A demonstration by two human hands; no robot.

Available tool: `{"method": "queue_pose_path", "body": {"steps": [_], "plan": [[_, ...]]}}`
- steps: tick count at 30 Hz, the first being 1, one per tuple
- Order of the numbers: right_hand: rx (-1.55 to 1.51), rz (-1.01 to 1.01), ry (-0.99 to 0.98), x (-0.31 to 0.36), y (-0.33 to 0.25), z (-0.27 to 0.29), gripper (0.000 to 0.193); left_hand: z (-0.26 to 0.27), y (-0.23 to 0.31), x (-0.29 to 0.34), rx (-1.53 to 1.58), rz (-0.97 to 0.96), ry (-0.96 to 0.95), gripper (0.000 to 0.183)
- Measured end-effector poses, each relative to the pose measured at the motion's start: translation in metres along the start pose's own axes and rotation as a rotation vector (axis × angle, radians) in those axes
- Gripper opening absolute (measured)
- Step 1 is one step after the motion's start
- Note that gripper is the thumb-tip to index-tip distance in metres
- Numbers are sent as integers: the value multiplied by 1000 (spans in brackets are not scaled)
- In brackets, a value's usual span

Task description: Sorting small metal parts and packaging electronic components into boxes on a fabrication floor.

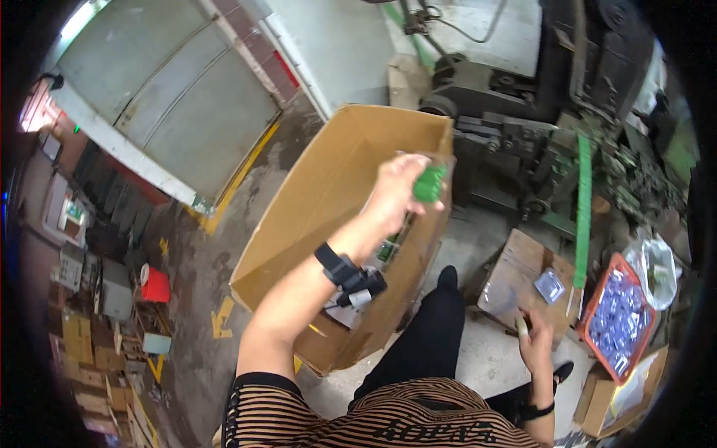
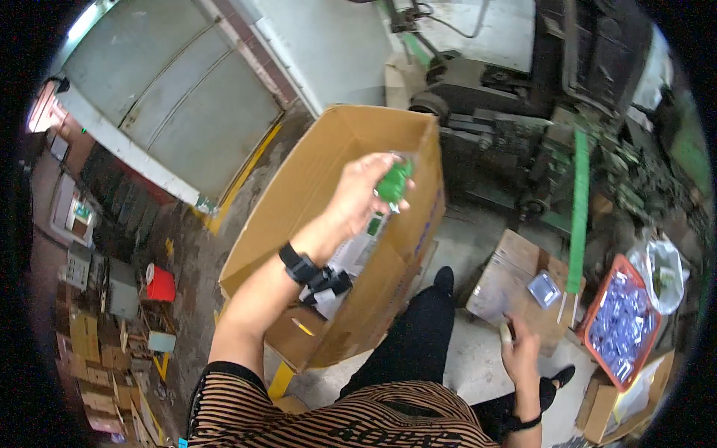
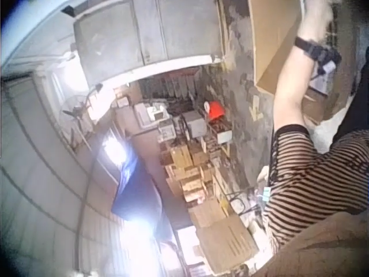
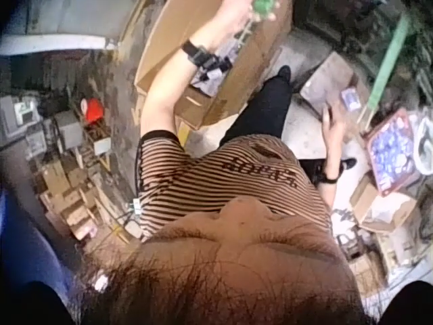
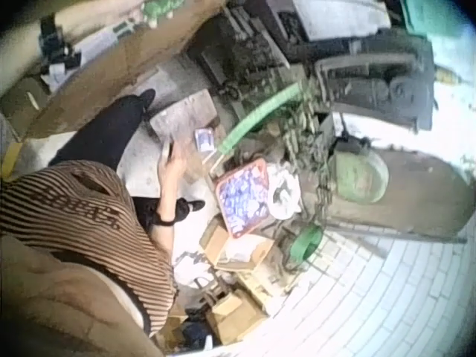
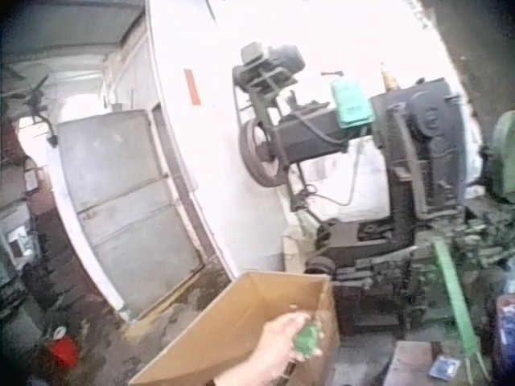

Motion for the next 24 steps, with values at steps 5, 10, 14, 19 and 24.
{"method": "queue_pose_path", "body": {"steps": [5, 10, 14, 19, 24], "plan": [[306, -192, -231, 38, 56, -35, 36, 158, -8, -51, -116, -112, 259, 24], [468, -253, -513, 65, 101, -56, 32, 281, -143, -69, -216, 12, 566, 17], [176, -568, -376, 69, 123, -45, 30, 347, -304, -57, -252, 267, 628, 21], [-23, -798, -419, 108, 207, -52, 27, 371, -398, -38, -661, 282, 661, 19], [440, -324, -206, 55, 158, -25, 5, 359, -411, -37, -685, 196, 882, 38]]}}
Point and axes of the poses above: each hand's wrist, its own x-axis away from the middle knuckle, its own z-axis out of the back of the hand, y = z × x, the point moved 9 cm from there along -x, towards the middle knuckle, and after that the axes turned 1 degree about x, right-handed, at the moved point
